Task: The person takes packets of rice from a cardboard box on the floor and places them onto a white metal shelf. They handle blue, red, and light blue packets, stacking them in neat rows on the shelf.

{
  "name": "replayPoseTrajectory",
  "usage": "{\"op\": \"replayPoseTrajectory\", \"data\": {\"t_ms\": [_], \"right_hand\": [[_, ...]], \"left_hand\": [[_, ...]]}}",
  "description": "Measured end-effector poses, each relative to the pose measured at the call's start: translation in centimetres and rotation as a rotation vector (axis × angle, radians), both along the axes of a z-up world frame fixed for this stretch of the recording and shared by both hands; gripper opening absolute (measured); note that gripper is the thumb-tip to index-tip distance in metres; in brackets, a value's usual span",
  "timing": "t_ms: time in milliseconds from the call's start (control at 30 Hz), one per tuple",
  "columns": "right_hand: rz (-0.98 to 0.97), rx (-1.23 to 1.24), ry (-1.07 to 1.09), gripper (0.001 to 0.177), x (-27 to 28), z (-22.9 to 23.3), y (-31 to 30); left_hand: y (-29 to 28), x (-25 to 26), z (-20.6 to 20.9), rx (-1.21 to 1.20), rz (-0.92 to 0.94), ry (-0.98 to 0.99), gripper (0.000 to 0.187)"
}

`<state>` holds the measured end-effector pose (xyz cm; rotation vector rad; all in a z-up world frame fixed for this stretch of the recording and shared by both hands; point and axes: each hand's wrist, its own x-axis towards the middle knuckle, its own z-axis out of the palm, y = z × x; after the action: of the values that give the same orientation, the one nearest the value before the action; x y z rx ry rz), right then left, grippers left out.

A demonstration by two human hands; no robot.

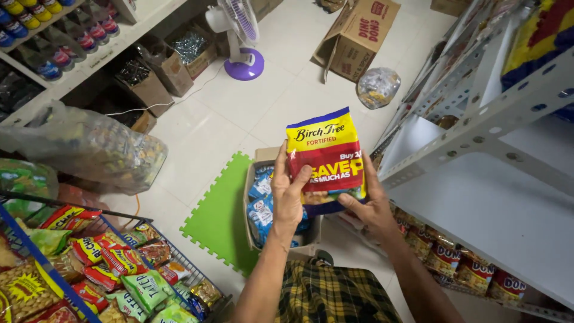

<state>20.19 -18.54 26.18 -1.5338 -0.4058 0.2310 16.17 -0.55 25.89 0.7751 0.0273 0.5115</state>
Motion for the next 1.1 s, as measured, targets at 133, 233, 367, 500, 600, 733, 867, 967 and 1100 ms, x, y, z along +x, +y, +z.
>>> {"op": "replayPoseTrajectory", "data": {"t_ms": [133,233,367,500,600,733,867,967,1100], "right_hand": [[0.136,0.03,-0.155,0.109,0.7,0.0,-0.5],[0.137,0.041,-0.198,0.113,1.2,-0.8,-0.7],[0.055,0.004,-0.151,0.113,1.0,-1.6,-0.7],[0.04,0.049,-0.105,0.112,0.2,-1.4,-0.6],[0.063,0.079,-0.166,0.109,-0.1,-0.5,-0.6],[-0.11,-0.056,-0.552,0.076,1.4,1.3,-1.3],[-0.293,-0.381,-0.936,0.043,1.9,7.0,-1.5],[-0.099,-0.386,-0.927,0.04,3.8,10.6,-0.7],[0.197,-0.35,-0.814,0.039,6.5,12.6,0.0]], "left_hand": [[-0.3,0.0,-1.7,0.008,0.074,-0.004,0.065],[-1.0,-0.1,-1.8,0.046,0.129,-0.038,0.057],[-1.2,-0.9,-2.0,0.144,0.098,-0.021,0.044],[-1.1,-1.9,-0.8,0.221,-0.04,0.121,0.046],[-1.1,-1.7,-1.1,0.358,0.053,0.01,0.055],[-0.6,-1.7,-1.2,0.455,0.05,0.075,0.057],[0.2,-1.8,0.0,0.927,0.232,0.011,0.06],[0.1,-2.4,1.0,0.98,0.217,-0.035,0.054],[0.3,-3.2,2.8,1.17,0.31,-0.028,0.059]]}}
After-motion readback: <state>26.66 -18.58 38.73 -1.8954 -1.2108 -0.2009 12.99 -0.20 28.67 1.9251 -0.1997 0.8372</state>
